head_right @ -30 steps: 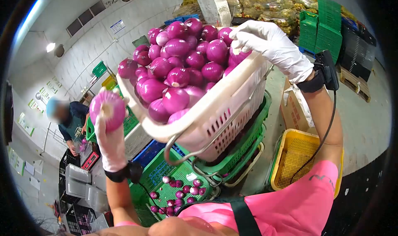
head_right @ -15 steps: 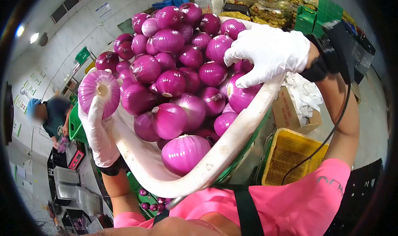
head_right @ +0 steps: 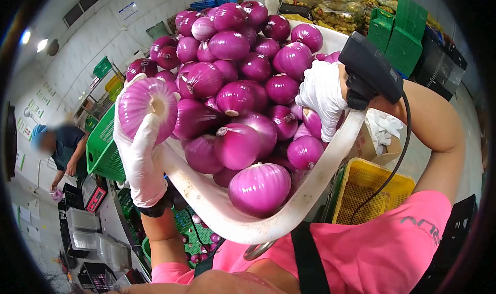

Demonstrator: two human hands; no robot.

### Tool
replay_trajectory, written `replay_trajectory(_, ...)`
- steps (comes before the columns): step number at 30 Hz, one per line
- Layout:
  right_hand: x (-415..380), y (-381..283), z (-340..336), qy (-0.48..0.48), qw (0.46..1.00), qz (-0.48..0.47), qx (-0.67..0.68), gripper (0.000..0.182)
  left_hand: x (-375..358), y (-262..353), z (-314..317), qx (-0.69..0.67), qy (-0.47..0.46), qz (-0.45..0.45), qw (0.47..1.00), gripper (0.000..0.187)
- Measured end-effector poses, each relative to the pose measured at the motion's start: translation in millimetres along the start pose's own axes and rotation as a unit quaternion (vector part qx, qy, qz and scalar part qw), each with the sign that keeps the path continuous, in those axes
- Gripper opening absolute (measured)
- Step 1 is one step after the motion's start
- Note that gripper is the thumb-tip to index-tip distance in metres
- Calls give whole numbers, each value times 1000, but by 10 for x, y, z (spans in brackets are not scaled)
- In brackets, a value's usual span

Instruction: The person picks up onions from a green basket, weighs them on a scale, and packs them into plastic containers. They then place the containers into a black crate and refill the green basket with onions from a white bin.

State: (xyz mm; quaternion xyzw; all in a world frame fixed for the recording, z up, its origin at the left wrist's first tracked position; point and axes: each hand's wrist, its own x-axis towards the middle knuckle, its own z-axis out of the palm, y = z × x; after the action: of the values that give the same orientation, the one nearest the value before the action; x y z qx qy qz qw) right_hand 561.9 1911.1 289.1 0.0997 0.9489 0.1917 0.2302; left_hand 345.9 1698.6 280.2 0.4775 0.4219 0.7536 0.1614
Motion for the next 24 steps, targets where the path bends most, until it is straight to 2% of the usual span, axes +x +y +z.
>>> replay_trajectory(3,-22,-55,-114,-28,999,29,29,68,-27,11,11,-5,6,-1,1000,59)
replay_trajectory(6,-119,-102,-224,-13,999,22,41,72,-38,27,22,-8,3,11,1000,57)
replay_trajectory(7,-194,-144,-263,56,997,8,54,54,-37,22,26,-1,5,16,1000,57)
replay_trajectory(8,-115,-147,-194,143,985,85,40,40,-38,16,30,6,6,19,1000,56)
replay_trajectory(9,-148,-87,-228,281,957,66,-14,34,-39,8,31,2,5,23,1000,56)
replay_trajectory(10,-207,-21,-284,412,908,46,-66,28,-40,1,29,0,2,26,1000,55)
replay_trajectory(11,-291,-27,-368,304,947,96,-30,42,-45,-4,29,-3,-1,27,1000,55)
replay_trajectory(12,-318,-56,-440,199,974,106,17,49,-50,-8,24,3,-3,27,1000,54)
replay_trajectory(14,-339,-118,-528,-16,987,120,110,62,-65,-9,25,16,-7,30,999,53)
replay_trajectory(15,-270,-97,-406,-34,991,98,88,76,-76,17,48,46,4,33,998,50)
replay_trajectory(16,-176,-49,-240,-17,996,79,43,78,-79,21,58,52,5,33,998,49)
replay_trajectory(20,-45,-184,-281,-28,998,51,-16,78,-89,37,77,88,17,35,995,36)
replay_trajectory(24,-18,-327,-389,-34,998,40,-47,78,-51,-25,32,77,-3,50,996,33)
